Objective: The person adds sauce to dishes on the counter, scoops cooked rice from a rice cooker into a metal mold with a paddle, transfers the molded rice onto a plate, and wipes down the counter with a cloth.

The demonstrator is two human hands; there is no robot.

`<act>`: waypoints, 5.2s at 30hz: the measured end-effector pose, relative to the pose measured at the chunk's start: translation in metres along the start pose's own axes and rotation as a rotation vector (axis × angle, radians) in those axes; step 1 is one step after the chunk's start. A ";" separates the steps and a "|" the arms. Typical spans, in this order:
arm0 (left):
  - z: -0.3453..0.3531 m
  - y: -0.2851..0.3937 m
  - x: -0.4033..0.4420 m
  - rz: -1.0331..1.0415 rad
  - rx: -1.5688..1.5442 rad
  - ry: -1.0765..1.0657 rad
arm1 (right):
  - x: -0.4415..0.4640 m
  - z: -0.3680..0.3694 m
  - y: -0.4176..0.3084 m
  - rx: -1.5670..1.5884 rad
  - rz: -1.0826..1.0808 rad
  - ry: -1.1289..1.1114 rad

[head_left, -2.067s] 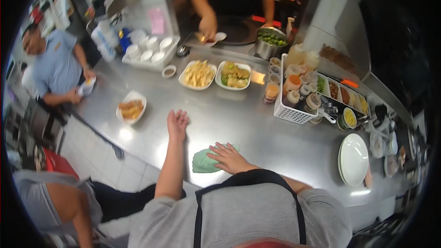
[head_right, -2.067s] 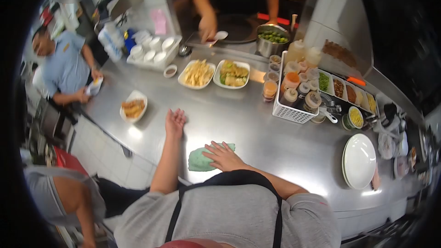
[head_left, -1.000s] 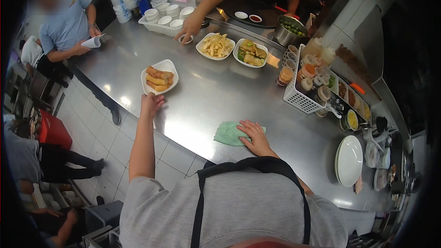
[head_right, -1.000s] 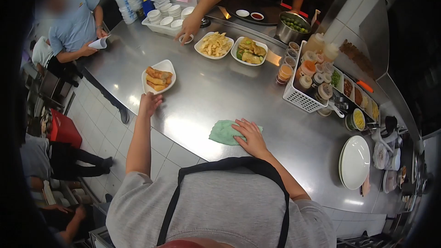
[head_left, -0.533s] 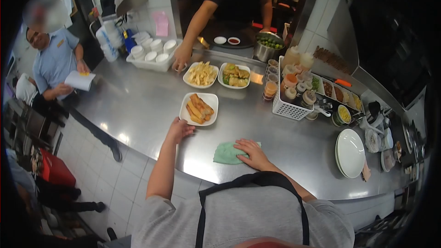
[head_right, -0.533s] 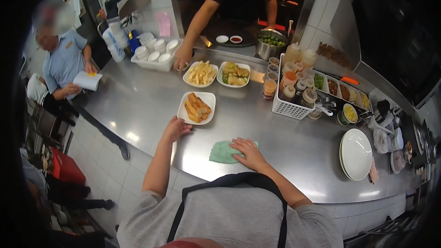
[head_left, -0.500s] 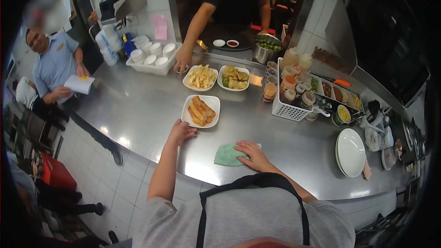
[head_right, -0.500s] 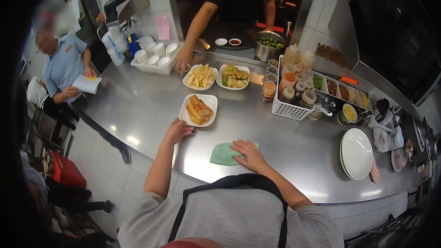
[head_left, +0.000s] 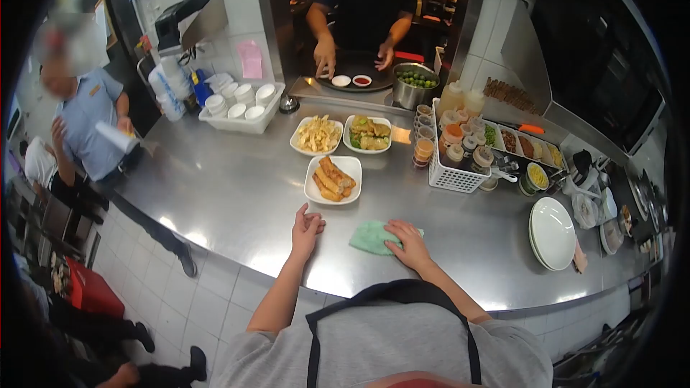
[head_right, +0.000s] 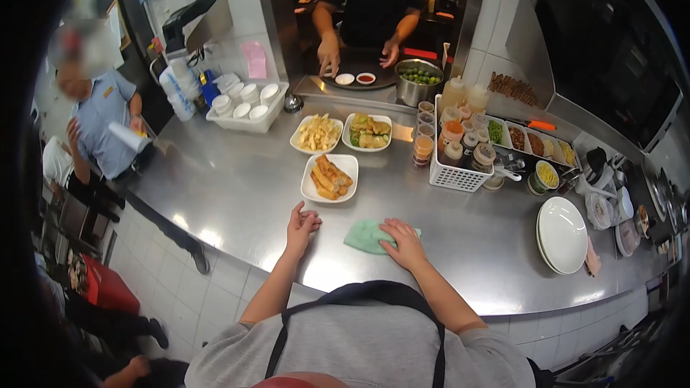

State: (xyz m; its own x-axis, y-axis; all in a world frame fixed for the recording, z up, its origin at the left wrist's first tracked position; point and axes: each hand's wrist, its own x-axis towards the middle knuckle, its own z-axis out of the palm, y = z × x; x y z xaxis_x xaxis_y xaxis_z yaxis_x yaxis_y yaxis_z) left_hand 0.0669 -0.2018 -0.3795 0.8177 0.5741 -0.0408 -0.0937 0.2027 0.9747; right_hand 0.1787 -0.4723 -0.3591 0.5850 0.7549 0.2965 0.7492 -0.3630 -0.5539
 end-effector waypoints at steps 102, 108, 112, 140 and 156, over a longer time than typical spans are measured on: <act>-0.284 0.201 0.497 0.343 0.507 0.426 | 0.230 0.257 -0.200 -0.252 -0.029 -0.314; -0.264 0.143 0.288 0.664 0.356 0.198 | 0.226 0.241 -0.203 -0.017 -0.065 -0.205; -0.264 0.077 0.151 0.372 0.363 0.023 | 0.193 0.180 -0.227 0.178 0.221 0.143; -0.121 0.019 0.045 0.243 0.326 -0.301 | 0.086 0.086 -0.066 0.861 0.885 0.440; -0.119 0.024 0.047 0.181 0.380 -0.349 | 0.213 0.138 -0.068 1.637 0.714 0.606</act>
State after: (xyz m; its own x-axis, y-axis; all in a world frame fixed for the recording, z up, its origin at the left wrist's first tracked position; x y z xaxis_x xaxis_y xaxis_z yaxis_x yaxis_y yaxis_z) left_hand 0.0349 -0.0755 -0.3845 0.9537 0.2624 0.1471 -0.0915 -0.2127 0.9728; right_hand 0.2092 -0.2113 -0.3659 0.9007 0.3158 -0.2983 -0.4333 0.6053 -0.6677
